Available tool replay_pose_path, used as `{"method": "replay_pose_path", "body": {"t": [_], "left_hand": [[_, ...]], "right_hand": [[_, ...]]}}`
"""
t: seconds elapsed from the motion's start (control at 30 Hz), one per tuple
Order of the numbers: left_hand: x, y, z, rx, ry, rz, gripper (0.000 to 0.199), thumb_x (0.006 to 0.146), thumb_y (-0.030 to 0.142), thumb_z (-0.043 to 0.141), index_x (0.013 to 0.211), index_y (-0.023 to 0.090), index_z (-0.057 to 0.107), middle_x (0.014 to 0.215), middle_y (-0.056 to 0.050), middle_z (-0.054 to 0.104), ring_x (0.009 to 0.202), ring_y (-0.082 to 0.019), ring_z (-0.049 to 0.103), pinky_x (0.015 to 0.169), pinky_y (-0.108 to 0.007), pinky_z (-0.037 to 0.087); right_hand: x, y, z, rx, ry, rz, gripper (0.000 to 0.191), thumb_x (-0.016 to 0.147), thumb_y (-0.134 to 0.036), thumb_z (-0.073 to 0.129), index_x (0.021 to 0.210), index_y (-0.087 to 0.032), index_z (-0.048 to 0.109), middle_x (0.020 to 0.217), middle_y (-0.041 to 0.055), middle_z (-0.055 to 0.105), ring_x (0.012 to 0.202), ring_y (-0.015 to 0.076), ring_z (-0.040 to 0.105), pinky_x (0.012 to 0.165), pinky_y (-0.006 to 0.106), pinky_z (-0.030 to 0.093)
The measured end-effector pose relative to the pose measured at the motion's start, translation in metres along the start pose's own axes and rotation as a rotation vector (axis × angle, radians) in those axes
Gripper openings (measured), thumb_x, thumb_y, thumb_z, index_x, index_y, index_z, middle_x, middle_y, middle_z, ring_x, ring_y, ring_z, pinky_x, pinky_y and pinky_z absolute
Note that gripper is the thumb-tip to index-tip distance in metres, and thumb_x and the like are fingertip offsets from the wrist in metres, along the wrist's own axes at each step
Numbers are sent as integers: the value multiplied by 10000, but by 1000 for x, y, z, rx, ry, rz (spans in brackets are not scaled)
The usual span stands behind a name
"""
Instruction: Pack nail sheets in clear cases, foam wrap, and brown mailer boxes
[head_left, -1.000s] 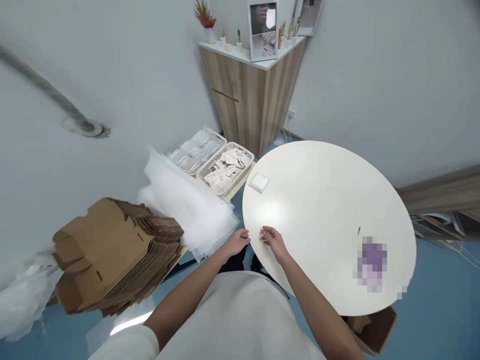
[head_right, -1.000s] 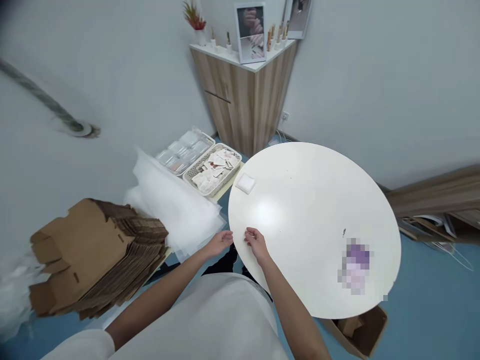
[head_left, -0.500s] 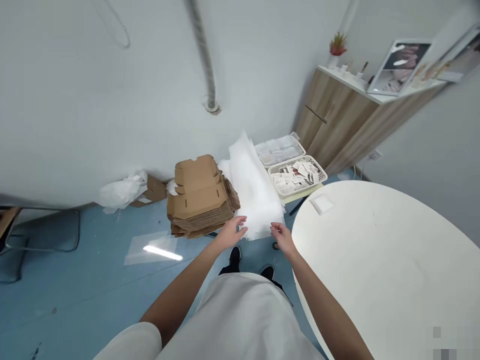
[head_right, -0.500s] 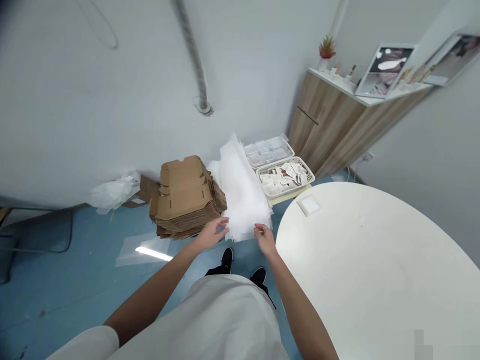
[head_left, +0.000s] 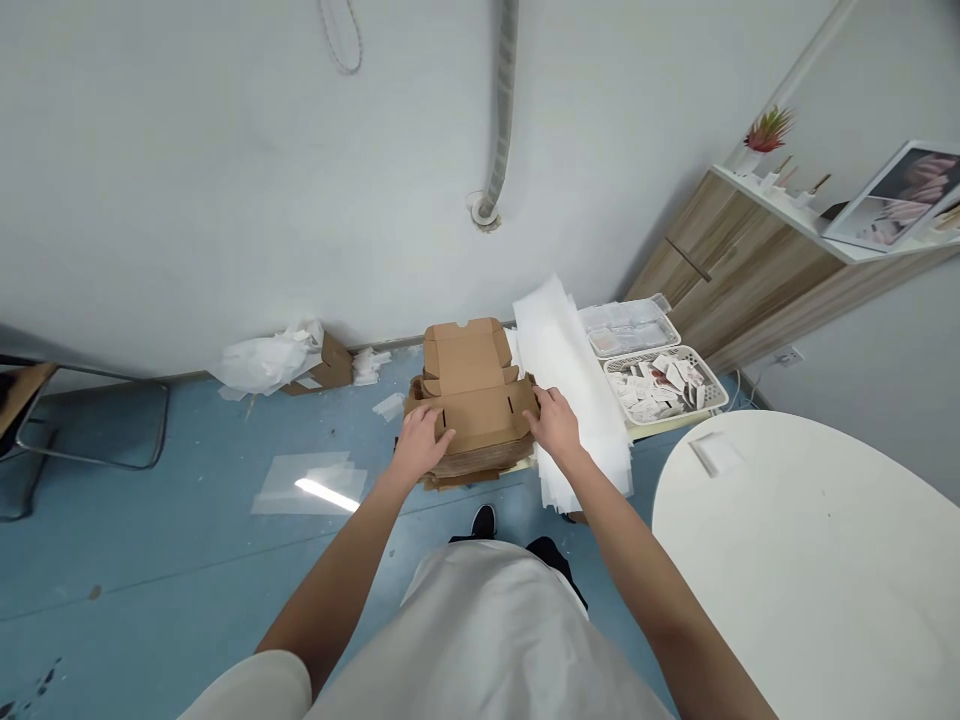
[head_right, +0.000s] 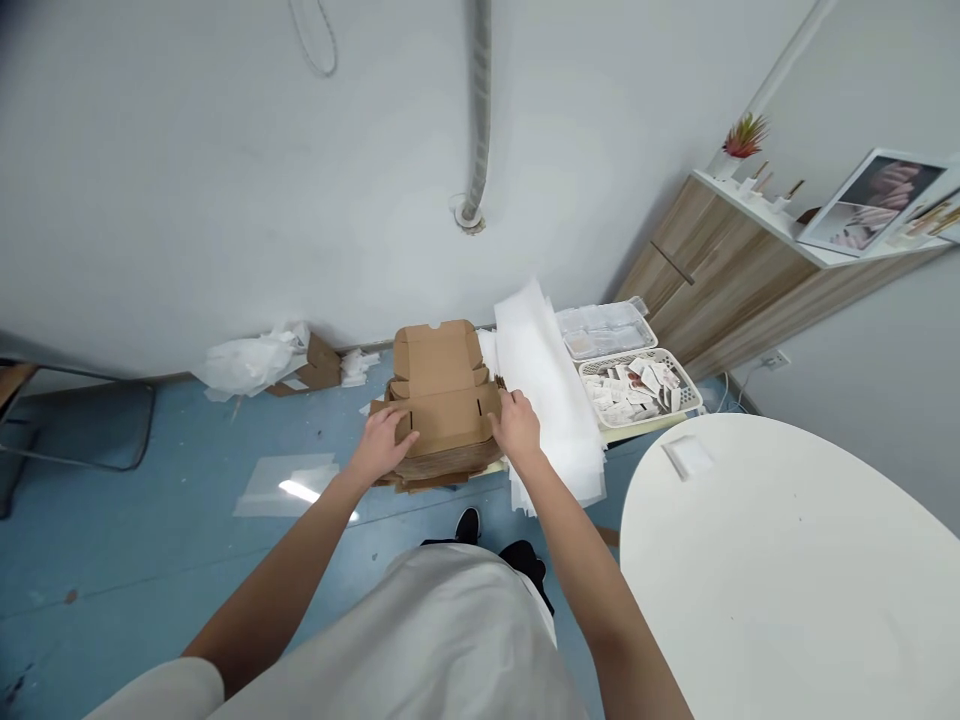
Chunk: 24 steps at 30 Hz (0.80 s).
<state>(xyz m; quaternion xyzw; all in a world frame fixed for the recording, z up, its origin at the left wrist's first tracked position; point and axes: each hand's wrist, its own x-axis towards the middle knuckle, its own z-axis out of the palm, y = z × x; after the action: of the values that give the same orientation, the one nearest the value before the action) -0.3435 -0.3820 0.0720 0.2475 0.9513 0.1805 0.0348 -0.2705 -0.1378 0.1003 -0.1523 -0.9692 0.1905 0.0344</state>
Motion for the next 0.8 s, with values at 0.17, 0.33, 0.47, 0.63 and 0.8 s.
{"method": "replay_pose_path", "body": {"t": [0.17, 0.33, 0.47, 0.63, 0.8], "left_hand": [[-1, -5, -6, -145, -52, -57, 506, 816, 461, 400, 1200, 135, 441, 1225, -133, 467, 1148, -266, 415, 944, -392, 350], [4, 0, -13, -190, -135, -49, 531, 799, 476, 425, 1209, 139, 438, 1192, -137, 498, 1118, -278, 447, 917, -391, 362], [5, 15, -12, -201, -239, -14, 572, 785, 511, 424, 1220, 140, 439, 1228, -141, 481, 1124, -298, 449, 913, -389, 355], [-1, 31, -4, -235, -265, 51, 595, 763, 514, 465, 1235, 154, 427, 1189, -130, 508, 1105, -294, 455, 908, -386, 349], [-6, 33, -6, -236, -242, 41, 696, 676, 574, 553, 1237, 183, 427, 1200, -121, 503, 1113, -312, 437, 945, -408, 302]], "right_hand": [[14, -11, 2, -188, -140, 95, 291, 794, -198, 476, 1083, -188, 441, 977, 103, 574, 850, 219, 571, 645, 289, 399], [23, -13, 0, -267, -177, 205, 275, 785, -190, 476, 1051, -149, 419, 933, 134, 605, 814, 246, 596, 624, 305, 396], [25, -15, -1, -305, -199, 242, 200, 786, -196, 450, 980, -147, 464, 892, 154, 618, 811, 262, 602, 629, 320, 400], [27, -27, -5, -286, -210, 182, 142, 790, -194, 405, 894, -153, 494, 800, 142, 619, 772, 256, 605, 650, 334, 401], [28, -24, -17, 109, -146, 235, 154, 803, -269, 350, 907, -195, 436, 689, 52, 593, 612, 202, 582, 574, 307, 418]]}}
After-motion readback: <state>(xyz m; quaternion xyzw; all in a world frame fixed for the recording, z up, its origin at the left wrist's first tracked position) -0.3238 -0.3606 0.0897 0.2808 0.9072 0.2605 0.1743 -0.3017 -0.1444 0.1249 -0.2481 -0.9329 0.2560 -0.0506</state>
